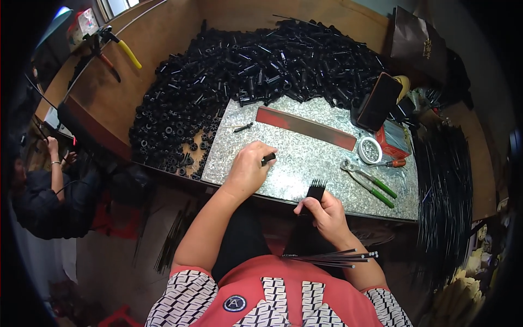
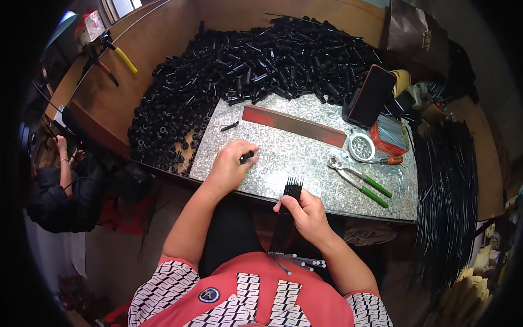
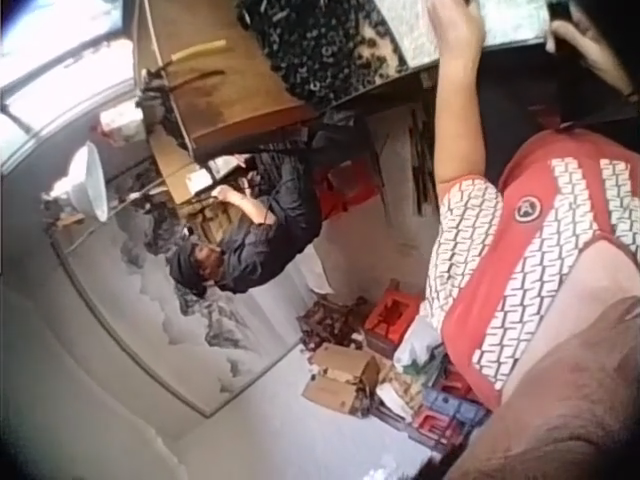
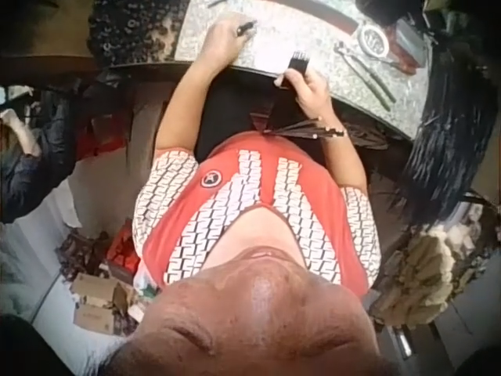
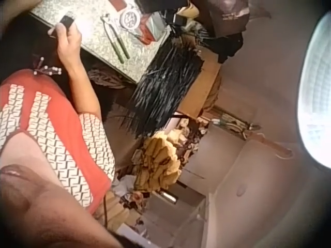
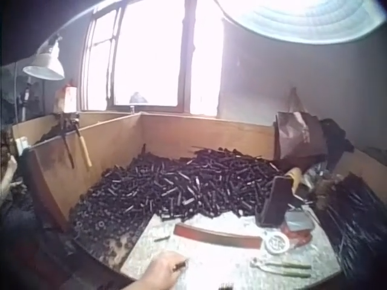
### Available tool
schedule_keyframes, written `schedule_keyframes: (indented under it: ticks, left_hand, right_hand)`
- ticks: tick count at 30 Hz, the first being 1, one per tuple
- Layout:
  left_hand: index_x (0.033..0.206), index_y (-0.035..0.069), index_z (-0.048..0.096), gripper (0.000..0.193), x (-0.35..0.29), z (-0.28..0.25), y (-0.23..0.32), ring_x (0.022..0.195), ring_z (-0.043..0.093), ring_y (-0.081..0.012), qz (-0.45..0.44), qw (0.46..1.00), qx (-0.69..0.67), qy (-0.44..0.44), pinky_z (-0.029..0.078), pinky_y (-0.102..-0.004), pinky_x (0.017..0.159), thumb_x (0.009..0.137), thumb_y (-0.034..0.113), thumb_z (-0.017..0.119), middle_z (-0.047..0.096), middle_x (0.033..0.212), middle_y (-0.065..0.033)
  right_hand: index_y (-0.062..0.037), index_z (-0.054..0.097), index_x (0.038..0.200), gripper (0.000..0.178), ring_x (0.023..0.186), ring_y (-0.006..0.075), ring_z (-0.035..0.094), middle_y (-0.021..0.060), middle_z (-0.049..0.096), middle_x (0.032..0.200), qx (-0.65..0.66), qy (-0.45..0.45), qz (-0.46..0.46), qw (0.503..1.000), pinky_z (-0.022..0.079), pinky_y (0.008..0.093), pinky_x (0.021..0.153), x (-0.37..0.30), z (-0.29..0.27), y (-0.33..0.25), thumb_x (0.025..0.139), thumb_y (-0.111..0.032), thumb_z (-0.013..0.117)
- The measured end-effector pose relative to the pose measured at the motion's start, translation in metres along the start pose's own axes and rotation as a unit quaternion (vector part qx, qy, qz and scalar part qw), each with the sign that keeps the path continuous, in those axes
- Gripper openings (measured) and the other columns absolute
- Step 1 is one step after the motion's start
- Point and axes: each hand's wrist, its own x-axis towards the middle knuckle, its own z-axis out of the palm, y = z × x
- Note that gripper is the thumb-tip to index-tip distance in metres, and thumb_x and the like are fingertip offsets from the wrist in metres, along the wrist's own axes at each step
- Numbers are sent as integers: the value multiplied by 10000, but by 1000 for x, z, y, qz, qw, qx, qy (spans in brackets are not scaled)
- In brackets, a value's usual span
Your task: The recorder is assembling electrical components by sorting and clipping black wires at a production workbench.
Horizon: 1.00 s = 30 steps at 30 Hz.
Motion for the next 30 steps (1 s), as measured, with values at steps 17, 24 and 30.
schedule_keyframes:
  ticks: [17, 24, 30]
  left_hand:
    - [1141, -4, 497, 245, -5, 26, 59, 760, 653, -163, -178, 839, -511, 55, 548, -264, 622, 932, 100, 572, 643, 889, -121]
    - [1176, -25, 568, 296, -14, 25, 52, 856, 654, -166, -173, 793, -580, 62, 540, -247, 689, 916, 111, 604, 673, 981, -151]
    - [1234, -57, 521, 363, -24, 13, 54, 879, 662, -198, -215, 744, -631, 45, 550, -267, 731, 890, 32, 591, 663, 993, -177]
  right_hand:
    - [-4, 580, 913, 141, 698, 81, 587, 51, 665, 804, 63, -34, 14, 997, 466, 228, 616, 2, 7, 3, 945, -137, 547]
    - [-1, 586, 896, 174, 716, 89, 597, 52, 664, 805, 49, -51, 8, 997, 471, 234, 631, 3, 3, 5, 957, -155, 534]
    - [-8, 605, 898, 216, 687, 65, 585, 37, 662, 803, 68, -41, 18, 997, 441, 212, 565, 2, 1, 7, 969, -197, 527]
